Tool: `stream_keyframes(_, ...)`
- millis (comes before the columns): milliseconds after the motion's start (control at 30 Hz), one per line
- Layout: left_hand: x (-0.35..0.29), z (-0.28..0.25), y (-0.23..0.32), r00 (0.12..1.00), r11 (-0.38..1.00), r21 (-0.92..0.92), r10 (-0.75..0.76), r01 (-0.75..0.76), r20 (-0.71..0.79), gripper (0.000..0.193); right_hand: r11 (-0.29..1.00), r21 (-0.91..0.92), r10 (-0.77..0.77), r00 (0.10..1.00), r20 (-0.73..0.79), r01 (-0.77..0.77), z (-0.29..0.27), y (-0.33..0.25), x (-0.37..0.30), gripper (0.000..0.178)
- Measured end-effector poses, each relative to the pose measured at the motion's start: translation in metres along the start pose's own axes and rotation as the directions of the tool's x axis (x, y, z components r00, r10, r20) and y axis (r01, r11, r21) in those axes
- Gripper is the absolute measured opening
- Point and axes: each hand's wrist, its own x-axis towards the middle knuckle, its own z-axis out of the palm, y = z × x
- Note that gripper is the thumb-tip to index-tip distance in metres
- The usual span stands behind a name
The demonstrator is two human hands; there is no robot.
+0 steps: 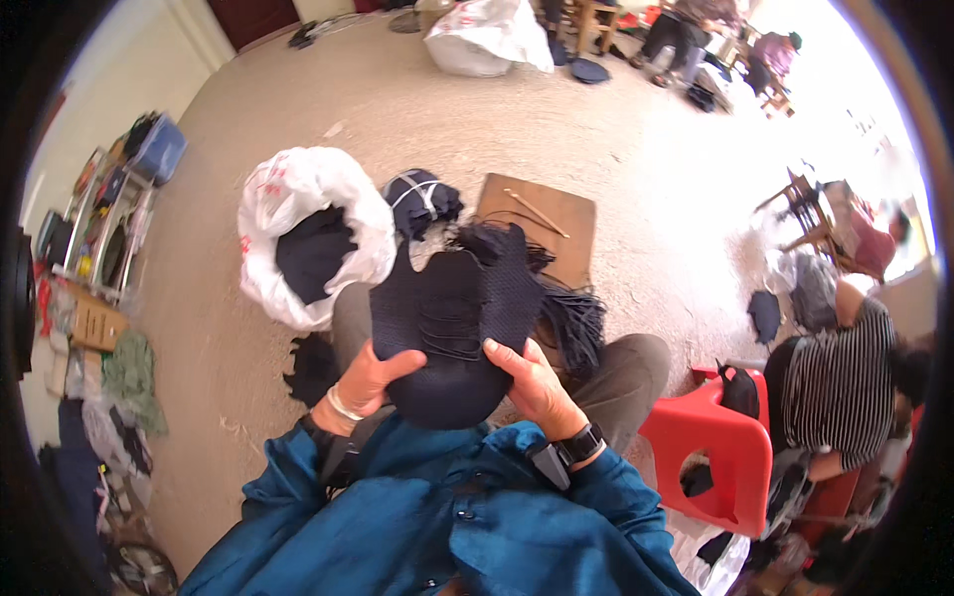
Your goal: The recorder uses a needle and thread to manually stitch together components of a shoe upper while seated in a workshop.
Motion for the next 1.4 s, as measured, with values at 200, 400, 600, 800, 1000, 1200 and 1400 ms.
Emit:
stream_keyframes(200,-0.069,-0.037,0.004,0.946,0.966,0.057,0.258,-0.251,-0.198,0.044,0.983,-0.118,0.137,0.99,-0.031,-0.14,0.027,0.027,0.006,0.026)
stream_keyframes(400,-0.194,-0.211,0.035,0.52,0.858,0.091,0.387,-0.505,-0.762,0.042,0.781,-0.619,-0.03,0.994,0.101,0.087,0.026,0.007,0.031,0.023)
stream_keyframes(600,-0.228,-0.339,-0.081,0.316,0.915,-0.051,0.085,-0.4,-0.945,0.045,0.742,-0.67,-0.032,0.999,-0.009,0.018,0.023,0.009,0.056,0.021)
stream_keyframes(800,-0.183,-0.425,-0.19,0.391,0.924,-0.38,-0.336,-0.039,-0.857,0.038,0.705,-0.699,0.01,0.987,-0.159,-0.119,0.027,0.022,0.055,0.02)
stream_keyframes(1000,-0.14,-0.476,-0.249,0.472,0.934,-0.351,-0.284,-0.059,-0.835,0.051,0.675,-0.709,0.012,0.964,-0.266,-0.204,0.04,0.026,0.048,0.018)
stream_keyframes(1200,-0.118,-0.454,-0.272,0.022,0.528,-0.07,-0.166,0.846,-0.986,0.039,0.68,-0.712,0.001,0.971,-0.241,-0.177,0.058,0.031,0.055,0.019)
stream_keyframes(1400,-0.069,-0.439,-0.185,0.121,0.841,0.394,0.377,0.372,-0.918,0.022,0.458,-0.889,-0.173,0.983,-0.063,0.024,0.047,0.017,0.065,0.017)
